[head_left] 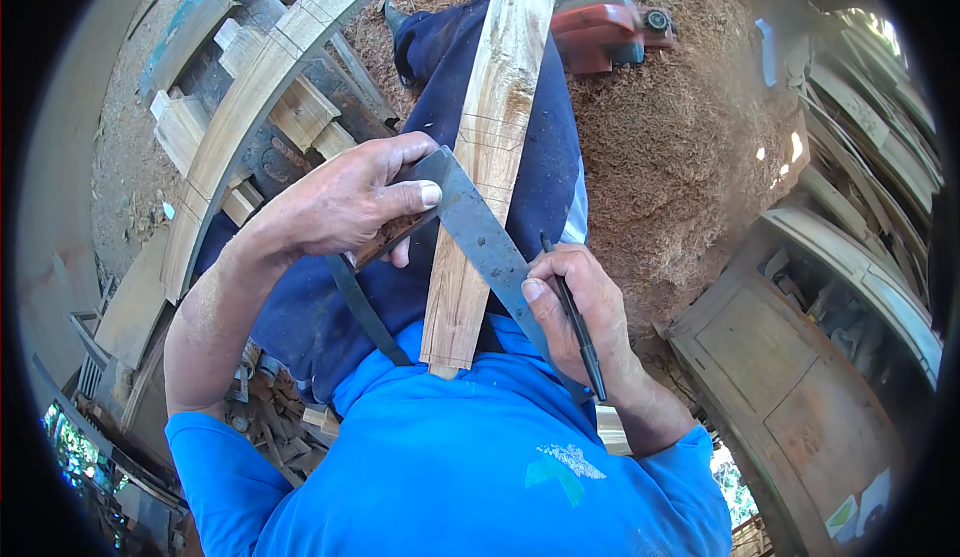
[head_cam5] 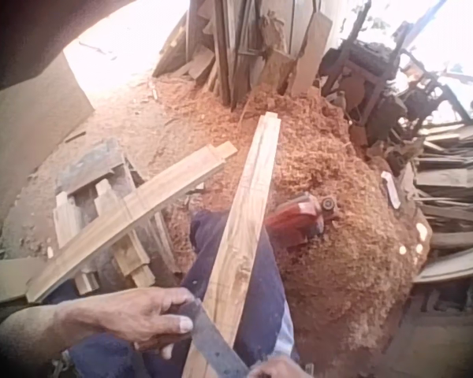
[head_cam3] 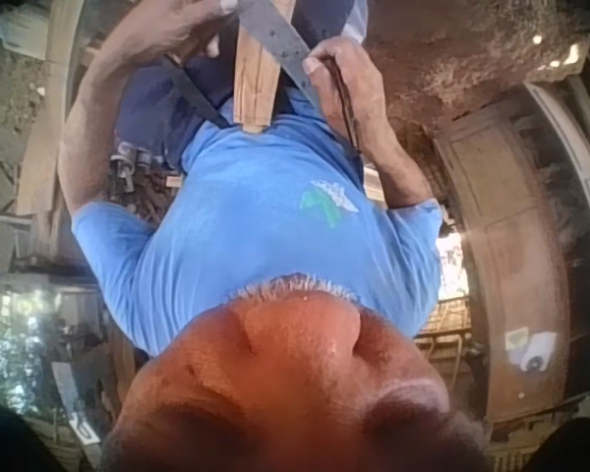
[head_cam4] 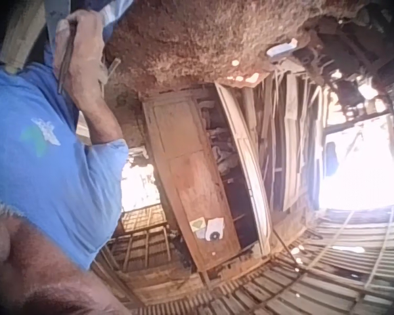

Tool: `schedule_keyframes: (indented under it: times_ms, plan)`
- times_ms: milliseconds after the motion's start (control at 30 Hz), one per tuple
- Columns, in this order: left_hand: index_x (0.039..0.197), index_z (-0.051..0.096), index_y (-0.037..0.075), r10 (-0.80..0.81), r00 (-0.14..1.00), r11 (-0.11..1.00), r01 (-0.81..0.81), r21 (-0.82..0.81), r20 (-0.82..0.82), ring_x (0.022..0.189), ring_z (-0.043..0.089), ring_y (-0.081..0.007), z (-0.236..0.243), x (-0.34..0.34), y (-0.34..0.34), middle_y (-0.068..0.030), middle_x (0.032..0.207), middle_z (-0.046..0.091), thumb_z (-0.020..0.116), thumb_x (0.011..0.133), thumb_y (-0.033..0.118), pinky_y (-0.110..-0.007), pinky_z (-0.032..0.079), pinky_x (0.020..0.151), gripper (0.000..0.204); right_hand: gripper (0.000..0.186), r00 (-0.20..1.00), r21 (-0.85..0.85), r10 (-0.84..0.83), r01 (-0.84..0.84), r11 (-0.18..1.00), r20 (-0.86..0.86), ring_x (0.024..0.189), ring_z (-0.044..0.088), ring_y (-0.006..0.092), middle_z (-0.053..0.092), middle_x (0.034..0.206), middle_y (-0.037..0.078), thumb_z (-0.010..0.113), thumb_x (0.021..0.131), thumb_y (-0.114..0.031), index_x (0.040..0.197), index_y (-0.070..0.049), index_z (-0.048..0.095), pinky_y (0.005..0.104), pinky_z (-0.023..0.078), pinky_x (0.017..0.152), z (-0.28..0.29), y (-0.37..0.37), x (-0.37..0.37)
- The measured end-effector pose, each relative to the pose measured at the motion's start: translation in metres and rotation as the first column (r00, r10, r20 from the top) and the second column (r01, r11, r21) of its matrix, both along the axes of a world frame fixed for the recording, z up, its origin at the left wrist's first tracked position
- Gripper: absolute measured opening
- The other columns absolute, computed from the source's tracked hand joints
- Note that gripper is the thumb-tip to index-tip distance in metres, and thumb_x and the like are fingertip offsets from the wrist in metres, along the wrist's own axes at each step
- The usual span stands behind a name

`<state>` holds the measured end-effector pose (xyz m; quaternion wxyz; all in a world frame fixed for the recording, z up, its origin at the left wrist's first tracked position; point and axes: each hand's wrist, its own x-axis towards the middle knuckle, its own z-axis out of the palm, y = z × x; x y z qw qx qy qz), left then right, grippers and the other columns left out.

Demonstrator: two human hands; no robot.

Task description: The person marks a piece of wood using a square and a pencil, and measures the wood with a tape measure while holding a marking gauge.

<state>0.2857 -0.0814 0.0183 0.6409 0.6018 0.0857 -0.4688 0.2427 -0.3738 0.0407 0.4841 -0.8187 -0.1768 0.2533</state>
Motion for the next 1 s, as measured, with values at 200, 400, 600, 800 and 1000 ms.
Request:
schedule_keyframes:
  times_ms: [200, 400, 600, 800, 1000]
  plan:
    - [0.125, 0.054, 0.001, 0.020, 1.000, 1.000, -0.020, 0.016, 0.007, 0.065, 0.068, -0.0123, 0.002, 0.000, -0.005, -0.0042, 0.092, 0.062, 0.059, 0.107, 0.033, -0.027, 0.058, 0.058, 0.037, 0.025, 0.998, -0.083, -0.041, 0.037, 0.996, -0.047, 0.085, 0.067, 0.0284, 0.062, 0.102, 0.018, 0.070, 0.093, -0.004, 0.115, 0.001, 0.060, 0.0395, 0.055, 0.072, 0.001, 0.004, 0.002]
    - [0.125, 0.054, 0.002, 0.001, 1.000, 0.999, -0.002, 0.042, 0.015, 0.066, 0.069, -0.0126, -0.001, 0.002, -0.004, -0.0050, 0.095, 0.062, 0.058, 0.107, 0.034, -0.026, 0.058, 0.060, 0.038, 0.030, 0.993, -0.111, 0.094, -0.086, 0.990, 0.068, 0.090, 0.069, 0.0314, 0.062, 0.105, 0.020, 0.070, 0.093, -0.004, 0.121, 0.002, 0.062, 0.0410, 0.056, 0.074, -0.001, 0.005, 0.015]
    - [0.124, 0.054, 0.001, 0.009, 1.000, 0.997, -0.010, 0.071, 0.005, 0.067, 0.070, -0.0127, -0.002, 0.006, -0.005, -0.0056, 0.096, 0.063, 0.056, 0.108, 0.033, -0.026, 0.058, 0.061, 0.036, 0.035, 0.981, -0.068, 0.100, -0.090, 0.994, 0.164, 0.091, 0.069, 0.0347, 0.063, 0.107, 0.021, 0.068, 0.094, -0.002, 0.128, 0.003, 0.062, 0.0430, 0.056, 0.076, -0.009, 0.010, 0.024]
    - [0.122, 0.054, 0.000, -0.010, 1.000, 0.997, 0.008, 0.078, 0.026, 0.067, 0.070, -0.0131, -0.002, 0.012, -0.006, -0.0059, 0.094, 0.064, 0.055, 0.109, 0.032, -0.026, 0.057, 0.061, 0.034, 0.034, 0.979, -0.048, 0.106, -0.099, 0.994, 0.175, 0.094, 0.069, 0.0369, 0.064, 0.108, 0.022, 0.066, 0.094, -0.001, 0.127, 0.003, 0.062, 0.0441, 0.057, 0.077, -0.012, 0.012, 0.032]
    - [0.122, 0.055, 0.001, -0.003, 1.000, 0.997, 0.001, 0.072, 0.031, 0.068, 0.071, -0.0132, -0.005, 0.013, -0.006, -0.0065, 0.096, 0.064, 0.055, 0.108, 0.032, -0.025, 0.057, 0.061, 0.034, 0.032, 0.982, -0.064, 0.115, -0.107, 0.992, 0.149, 0.094, 0.070, 0.0362, 0.064, 0.108, 0.022, 0.067, 0.094, -0.001, 0.126, 0.003, 0.062, 0.0435, 0.057, 0.079, -0.013, 0.012, 0.034]
